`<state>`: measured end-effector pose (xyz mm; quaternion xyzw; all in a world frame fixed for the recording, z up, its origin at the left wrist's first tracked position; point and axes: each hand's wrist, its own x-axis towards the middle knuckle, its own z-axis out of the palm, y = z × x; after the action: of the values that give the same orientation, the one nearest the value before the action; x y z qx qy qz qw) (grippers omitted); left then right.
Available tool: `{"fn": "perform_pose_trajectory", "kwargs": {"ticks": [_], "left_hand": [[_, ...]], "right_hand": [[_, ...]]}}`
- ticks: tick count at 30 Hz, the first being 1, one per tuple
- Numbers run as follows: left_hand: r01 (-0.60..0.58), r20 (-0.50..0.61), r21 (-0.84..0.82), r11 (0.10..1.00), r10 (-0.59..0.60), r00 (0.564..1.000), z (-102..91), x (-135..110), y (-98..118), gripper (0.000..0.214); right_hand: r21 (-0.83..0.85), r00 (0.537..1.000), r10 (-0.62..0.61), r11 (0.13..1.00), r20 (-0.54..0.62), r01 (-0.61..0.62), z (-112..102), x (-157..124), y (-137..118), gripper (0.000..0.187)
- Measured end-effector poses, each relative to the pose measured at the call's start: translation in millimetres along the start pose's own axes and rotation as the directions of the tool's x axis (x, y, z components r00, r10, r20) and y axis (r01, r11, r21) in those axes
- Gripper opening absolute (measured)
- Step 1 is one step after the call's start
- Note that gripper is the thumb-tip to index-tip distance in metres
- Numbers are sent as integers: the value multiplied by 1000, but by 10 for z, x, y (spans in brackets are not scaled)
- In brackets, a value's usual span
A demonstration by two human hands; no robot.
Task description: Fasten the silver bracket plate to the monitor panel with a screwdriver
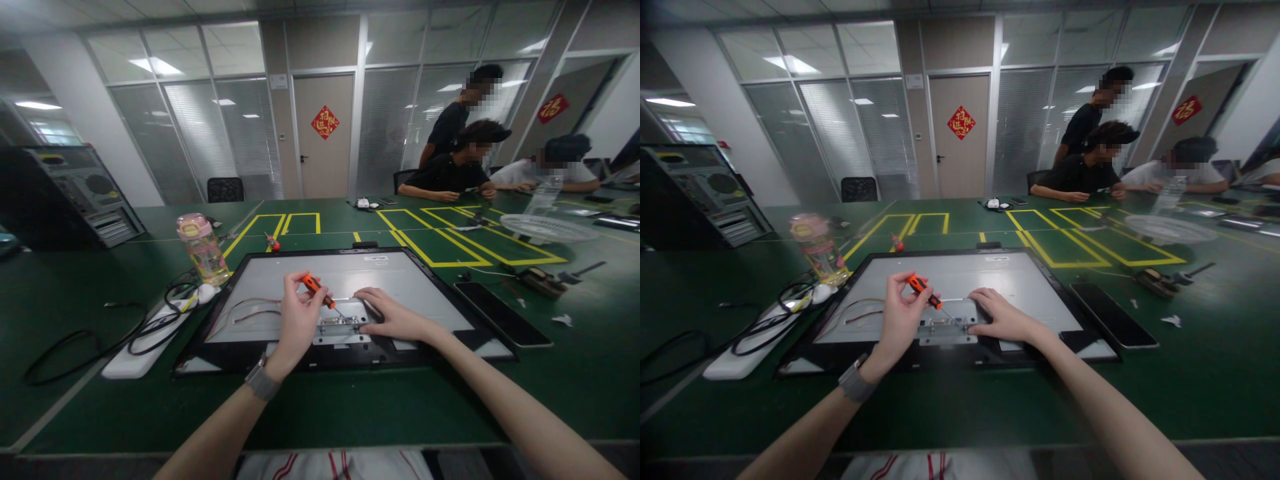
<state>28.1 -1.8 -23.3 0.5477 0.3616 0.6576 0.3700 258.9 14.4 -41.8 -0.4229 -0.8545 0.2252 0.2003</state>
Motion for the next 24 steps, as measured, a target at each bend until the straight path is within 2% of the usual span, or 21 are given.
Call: {"fn": "perform_pose_trajectory", "kwargs": {"ticks": [24], "left_hand": [[-29,18,-5,1000,29,999,33,-24,4,37]], "right_hand": [[11,1000,14,1000,15,-15,-3,-1,2,71]]}}
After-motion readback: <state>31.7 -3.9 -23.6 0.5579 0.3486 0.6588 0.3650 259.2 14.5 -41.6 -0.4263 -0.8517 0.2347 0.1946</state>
